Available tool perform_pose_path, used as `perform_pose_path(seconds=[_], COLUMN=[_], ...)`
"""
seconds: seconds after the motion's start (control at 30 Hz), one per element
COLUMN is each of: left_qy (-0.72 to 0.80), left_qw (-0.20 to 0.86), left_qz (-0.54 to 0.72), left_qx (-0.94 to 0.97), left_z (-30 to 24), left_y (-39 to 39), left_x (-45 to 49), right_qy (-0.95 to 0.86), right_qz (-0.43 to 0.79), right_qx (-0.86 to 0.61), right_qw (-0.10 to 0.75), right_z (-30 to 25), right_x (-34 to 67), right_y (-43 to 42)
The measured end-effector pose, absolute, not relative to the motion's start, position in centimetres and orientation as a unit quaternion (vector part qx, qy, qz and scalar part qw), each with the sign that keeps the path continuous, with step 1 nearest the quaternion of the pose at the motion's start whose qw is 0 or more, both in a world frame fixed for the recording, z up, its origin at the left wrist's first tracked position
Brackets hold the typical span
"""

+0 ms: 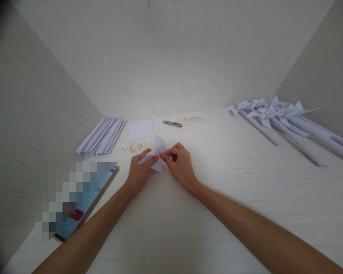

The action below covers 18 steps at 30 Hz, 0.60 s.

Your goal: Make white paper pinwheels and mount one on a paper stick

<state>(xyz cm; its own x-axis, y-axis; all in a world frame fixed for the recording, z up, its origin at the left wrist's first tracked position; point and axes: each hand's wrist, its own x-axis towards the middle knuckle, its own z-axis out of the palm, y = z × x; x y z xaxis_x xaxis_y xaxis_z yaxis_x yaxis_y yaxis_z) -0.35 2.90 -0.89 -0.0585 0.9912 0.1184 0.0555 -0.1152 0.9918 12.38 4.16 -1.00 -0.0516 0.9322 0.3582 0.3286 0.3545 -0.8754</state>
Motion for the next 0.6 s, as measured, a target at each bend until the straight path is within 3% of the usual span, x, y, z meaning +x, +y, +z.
perform_pose_path(seconds=[0.3,0.43,0.6], left_qy=[0.511,0.51,0.493], left_qw=[0.433,0.46,0.472], left_qz=[0.55,0.568,0.573], left_qx=[0.498,0.453,0.454], left_z=[-1.1,-1.5,-1.6], left_y=[2.8,2.9,3.1], left_x=[-0.2,-0.2,-0.1], right_qy=[-0.601,-0.504,-0.45], right_qz=[0.32,0.433,0.577], right_qx=[-0.489,-0.464,-0.394], right_qw=[0.546,0.586,0.556], right_z=[-1.4,-2.0,-2.0], right_x=[12.2,11.8,11.6], right_y=[4.3,4.6,4.5])
